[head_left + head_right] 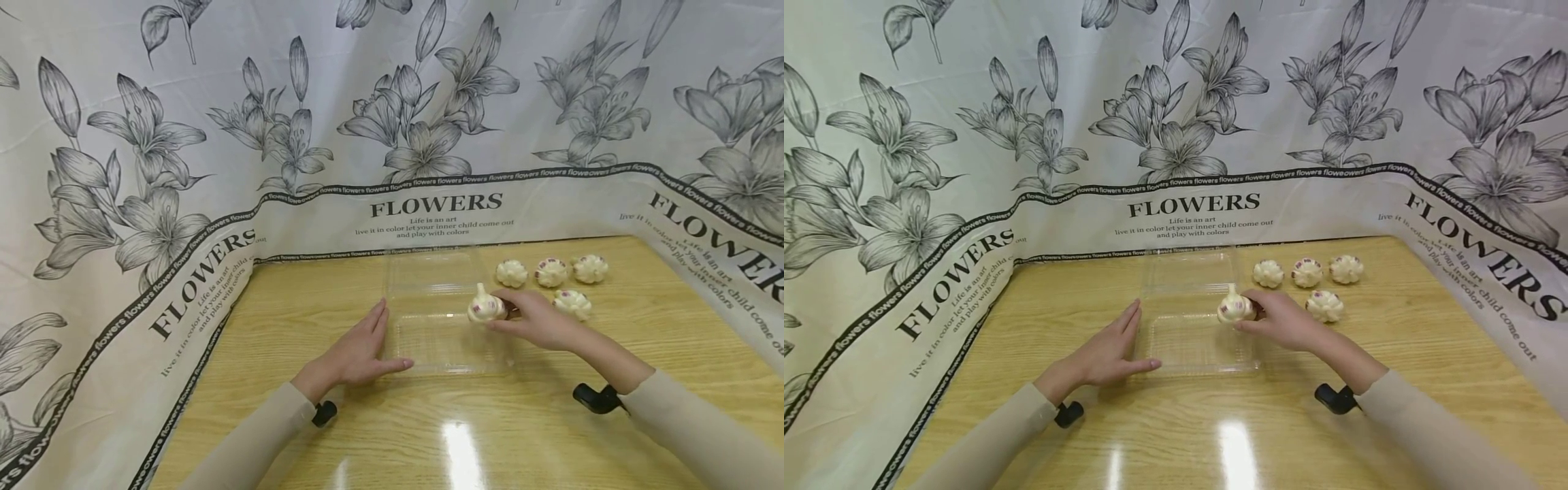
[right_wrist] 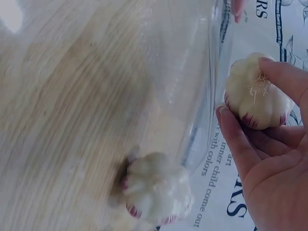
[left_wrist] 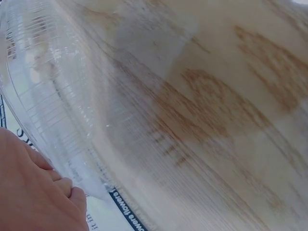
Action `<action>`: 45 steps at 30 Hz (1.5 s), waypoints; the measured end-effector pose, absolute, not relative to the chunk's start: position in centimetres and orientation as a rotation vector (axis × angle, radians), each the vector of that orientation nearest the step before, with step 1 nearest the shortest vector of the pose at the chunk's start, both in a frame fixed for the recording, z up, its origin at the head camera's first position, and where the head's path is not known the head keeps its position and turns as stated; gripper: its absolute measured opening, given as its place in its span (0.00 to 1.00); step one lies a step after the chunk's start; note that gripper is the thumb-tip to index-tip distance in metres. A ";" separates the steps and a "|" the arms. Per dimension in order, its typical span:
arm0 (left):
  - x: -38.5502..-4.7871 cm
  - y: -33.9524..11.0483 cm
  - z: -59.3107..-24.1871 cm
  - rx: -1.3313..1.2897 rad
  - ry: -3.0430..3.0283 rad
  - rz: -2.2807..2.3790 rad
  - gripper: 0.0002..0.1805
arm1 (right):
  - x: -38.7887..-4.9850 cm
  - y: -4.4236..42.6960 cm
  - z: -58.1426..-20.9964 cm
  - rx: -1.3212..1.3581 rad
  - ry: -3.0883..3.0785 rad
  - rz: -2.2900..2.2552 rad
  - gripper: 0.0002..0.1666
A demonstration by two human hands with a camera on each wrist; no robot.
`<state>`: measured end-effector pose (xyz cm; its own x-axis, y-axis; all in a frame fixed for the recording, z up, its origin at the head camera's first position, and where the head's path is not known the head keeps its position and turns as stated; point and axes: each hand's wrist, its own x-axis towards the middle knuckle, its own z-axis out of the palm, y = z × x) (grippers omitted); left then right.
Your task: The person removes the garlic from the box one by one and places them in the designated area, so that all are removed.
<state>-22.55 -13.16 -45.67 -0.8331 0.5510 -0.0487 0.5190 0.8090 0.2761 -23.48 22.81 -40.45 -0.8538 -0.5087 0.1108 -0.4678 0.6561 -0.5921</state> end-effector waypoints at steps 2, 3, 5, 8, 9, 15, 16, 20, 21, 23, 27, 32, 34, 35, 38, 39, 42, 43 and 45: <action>-22.5 -13.1 -45.6 0.853 2.865 0.377 0.67 | -23.3 23.5 -40.1 -0.794 2.804 -0.968 0.34; -22.5 -13.1 -45.6 0.855 2.864 0.380 0.67 | -23.3 23.8 -40.0 -0.783 2.813 -0.956 0.35; -22.5 -13.0 -45.5 0.854 2.862 0.380 0.67 | -23.2 24.5 -39.6 -0.766 2.830 -0.932 0.36; -22.5 -13.0 -45.5 0.851 2.860 0.383 0.67 | -23.1 25.6 -39.2 -0.771 2.864 -0.898 0.35; -22.5 -12.9 -45.5 0.852 2.860 0.387 0.67 | -23.1 26.0 -39.1 -0.774 2.872 -0.896 0.39; -22.5 -12.9 -45.5 0.854 2.856 0.390 0.67 | -22.9 28.6 -38.5 -0.768 2.960 -0.832 0.38; -22.5 -12.9 -45.5 0.852 2.855 0.389 0.67 | -23.0 29.0 -38.4 -0.762 2.971 -0.824 0.37; -22.4 -12.9 -45.5 0.848 2.855 0.385 0.67 | -23.2 30.7 -38.3 -0.718 2.994 -0.804 0.35; -22.4 -12.9 -45.5 0.849 2.854 0.389 0.67 | -23.2 31.2 -38.3 -0.697 2.999 -0.794 0.36; -22.3 -12.9 -45.5 0.854 2.853 0.395 0.67 | -23.4 32.1 -38.3 -0.651 3.018 -0.765 0.37; -22.2 -12.8 -45.4 0.859 2.852 0.399 0.66 | -23.9 33.8 -38.3 -0.587 3.071 -0.714 0.36; -22.3 -12.9 -45.4 0.862 2.857 0.388 0.66 | -24.4 36.2 -38.6 -0.547 3.137 -0.692 0.34; -22.3 -12.9 -45.3 0.861 2.855 0.386 0.66 | -24.6 37.2 -38.9 -0.532 3.144 -0.701 0.32; -22.3 -12.9 -45.3 0.861 2.854 0.386 0.66 | -24.6 37.6 -39.0 -0.530 3.151 -0.704 0.28; -22.3 -13.0 -45.2 0.857 2.853 0.386 0.66 | -24.7 38.5 -39.5 -0.532 3.164 -0.700 0.17; -22.3 -13.0 -45.2 0.857 2.854 0.385 0.66 | -24.7 38.8 -39.6 -0.530 3.166 -0.696 0.16; -22.3 -13.0 -45.2 0.857 2.858 0.381 0.67 | -24.8 39.7 -40.1 -0.505 3.168 -0.667 0.14; -22.3 -13.0 -45.1 0.859 2.861 0.380 0.67 | -24.8 40.0 -40.2 -0.491 3.162 -0.660 0.15; -22.3 -13.0 -45.1 0.860 2.863 0.378 0.67 | -24.9 40.6 -40.4 -0.468 3.141 -0.643 0.18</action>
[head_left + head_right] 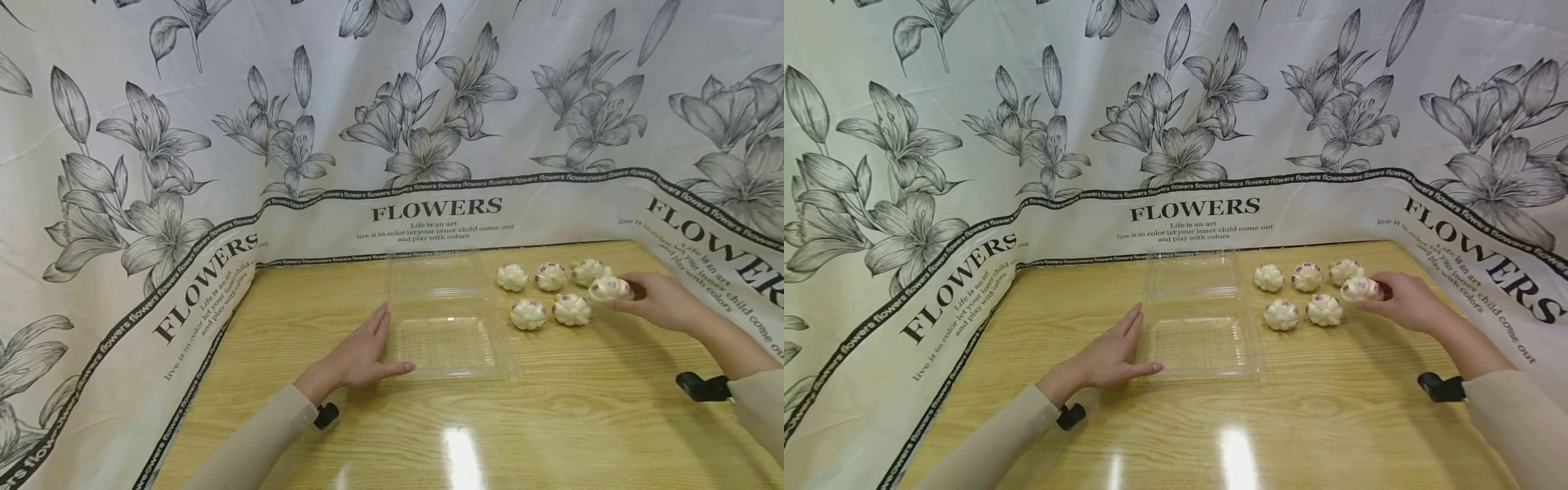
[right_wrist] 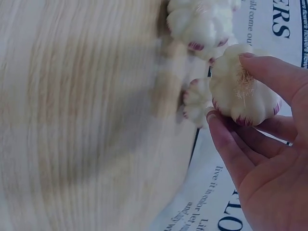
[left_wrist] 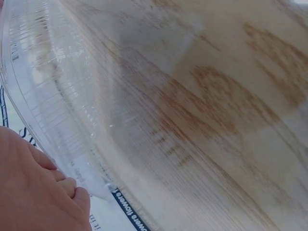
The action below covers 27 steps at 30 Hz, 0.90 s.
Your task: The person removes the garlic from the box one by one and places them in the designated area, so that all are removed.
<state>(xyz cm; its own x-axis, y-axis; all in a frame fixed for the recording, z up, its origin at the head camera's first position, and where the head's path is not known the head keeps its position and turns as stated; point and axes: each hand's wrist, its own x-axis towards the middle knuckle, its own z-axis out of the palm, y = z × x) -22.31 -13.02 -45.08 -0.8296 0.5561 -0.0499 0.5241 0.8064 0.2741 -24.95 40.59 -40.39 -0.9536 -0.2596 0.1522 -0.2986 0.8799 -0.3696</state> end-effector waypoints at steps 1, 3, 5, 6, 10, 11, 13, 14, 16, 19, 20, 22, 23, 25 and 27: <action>-22.3 -13.0 -45.1 0.859 2.864 0.376 0.67 | -25.0 40.9 -40.5 0.434 -2.973 0.599 0.21; -22.4 -13.1 -45.0 0.858 2.864 0.376 0.67 | -25.2 41.3 -40.7 0.425 -3.014 0.596 0.27; -22.4 -13.1 -45.0 0.854 2.863 0.373 0.67 | -25.3 41.6 -40.9 0.422 -3.046 0.602 0.29; -22.4 -13.1 -45.0 0.853 2.863 0.374 0.67 | -25.4 41.8 -41.1 0.416 -3.060 0.606 0.30; -22.5 -13.1 -45.0 0.849 2.862 0.371 0.67 | -25.8 42.4 -41.8 0.412 -3.076 0.601 0.34; -22.5 -13.2 -45.0 0.848 2.863 0.369 0.67 | -25.9 42.5 -42.0 0.411 -3.084 0.603 0.36; -22.5 -13.2 -45.1 0.847 2.863 0.361 0.67 | -26.0 42.7 -42.3 0.417 -3.097 0.616 0.38; -22.5 -13.2 -45.2 0.846 2.862 0.360 0.67 | -26.1 42.7 -42.5 0.421 -3.107 0.627 0.38; -22.5 -13.2 -45.2 0.847 2.862 0.358 0.68 | -26.2 42.8 -42.8 0.422 -3.124 0.648 0.37; -22.4 -13.2 -45.2 0.852 2.863 0.366 0.67 | -26.3 43.0 -43.2 0.414 -3.142 0.662 0.36; -22.4 -13.2 -45.2 0.853 2.863 0.369 0.67 | -26.4 43.0 -43.2 0.406 -3.145 0.660 0.36; -22.3 -13.2 -45.1 0.854 2.864 0.373 0.67 | -26.4 43.0 -43.3 0.387 -3.152 0.663 0.36; -22.3 -13.2 -45.1 0.854 2.863 0.373 0.67 | -26.4 43.0 -43.3 0.380 -3.157 0.665 0.37; -22.3 -13.3 -45.1 0.854 2.861 0.373 0.67 | -26.3 43.0 -43.2 0.370 -3.169 0.676 0.38; -22.3 -13.3 -45.1 0.853 2.861 0.374 0.67 | -26.2 43.0 -43.1 0.360 -3.185 0.688 0.39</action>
